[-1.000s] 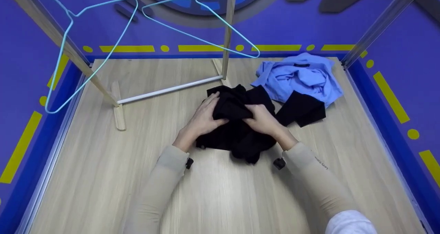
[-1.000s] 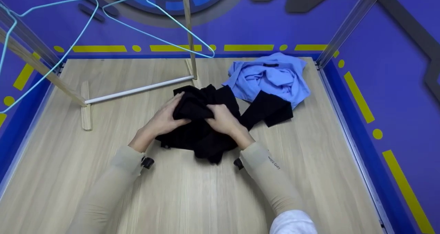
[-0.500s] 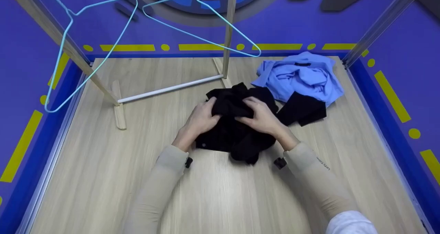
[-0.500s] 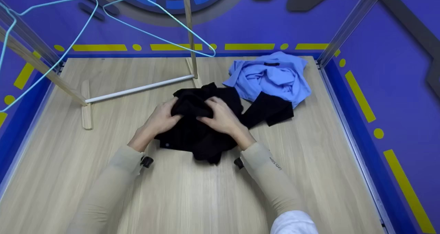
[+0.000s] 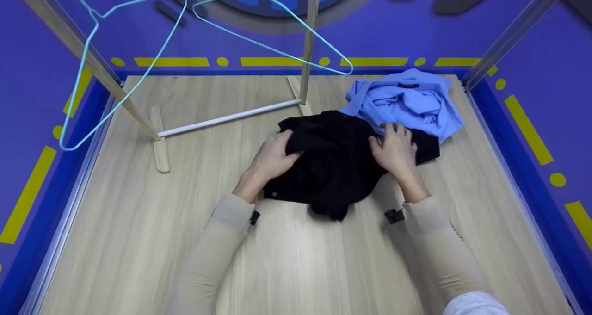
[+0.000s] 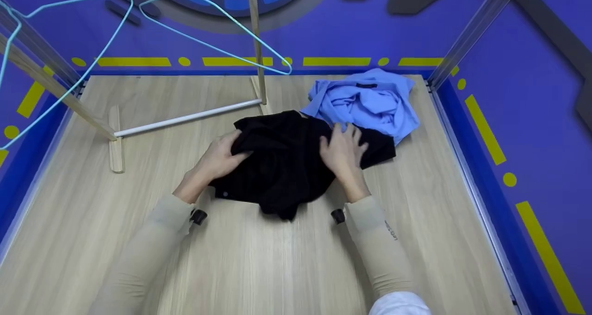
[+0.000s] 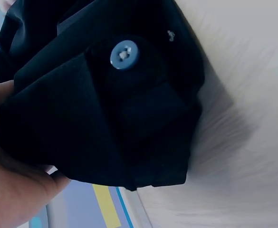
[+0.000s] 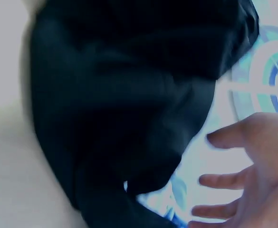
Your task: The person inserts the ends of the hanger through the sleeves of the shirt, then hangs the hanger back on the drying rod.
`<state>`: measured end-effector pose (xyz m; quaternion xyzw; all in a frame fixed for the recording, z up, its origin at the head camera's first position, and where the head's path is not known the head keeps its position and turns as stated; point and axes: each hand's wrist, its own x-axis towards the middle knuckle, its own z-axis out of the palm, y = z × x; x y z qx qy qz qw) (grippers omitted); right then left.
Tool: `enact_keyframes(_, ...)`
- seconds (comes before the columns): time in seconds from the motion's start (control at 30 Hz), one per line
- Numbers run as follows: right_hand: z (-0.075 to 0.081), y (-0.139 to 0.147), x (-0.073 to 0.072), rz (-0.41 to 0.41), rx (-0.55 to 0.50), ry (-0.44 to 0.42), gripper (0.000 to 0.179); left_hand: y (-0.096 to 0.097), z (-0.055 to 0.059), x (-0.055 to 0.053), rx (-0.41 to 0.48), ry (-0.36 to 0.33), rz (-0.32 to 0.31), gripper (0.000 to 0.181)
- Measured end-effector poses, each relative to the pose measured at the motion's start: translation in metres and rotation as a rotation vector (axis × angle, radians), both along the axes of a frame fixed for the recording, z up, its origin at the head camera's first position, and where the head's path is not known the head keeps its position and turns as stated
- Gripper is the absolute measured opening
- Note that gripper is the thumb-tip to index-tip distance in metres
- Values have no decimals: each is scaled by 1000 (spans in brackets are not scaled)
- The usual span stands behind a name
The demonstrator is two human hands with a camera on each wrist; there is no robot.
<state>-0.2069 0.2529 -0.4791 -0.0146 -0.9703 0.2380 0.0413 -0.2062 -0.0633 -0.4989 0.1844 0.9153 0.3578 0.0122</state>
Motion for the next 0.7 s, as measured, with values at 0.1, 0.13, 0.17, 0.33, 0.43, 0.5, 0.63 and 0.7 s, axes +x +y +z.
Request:
enact_keyframes(0.1, -1, 13, 1, -45, 30, -57, 53, -1, -1, 0, -16, -8, 6, 61)
enact_keyframes(0.13, -2, 17, 1, -54, 33, -72, 54, -1, -1, 0, -22, -8, 8, 62)
enact_keyframes(0.17, -4, 20, 1, -59, 31, -87, 56, -1, -1, -1, -28, -10, 9, 63)
enact_keyframes(0.33, -15, 28, 1, -59, 6, -135, 64, -2, -2, -1, -61, -32, -16, 64)
enact_keyframes(0.43, -20, 27, 1, -47, -1, -119, 62, -2, -2, -1, -84, -73, -44, 68)
enact_keyframes(0.5, -23, 26, 1, -36, -3, -96, 58, -2, -2, 0, -93, -97, -57, 70)
enact_keyframes(0.63, -26, 24, 1, 5, 25, -109, 53, -3, -2, -1, -107, -118, -68, 71)
enact_keyframes(0.7, -27, 24, 1, 21, 52, -157, 53, -4, -2, -1, -113, -122, -72, 71)
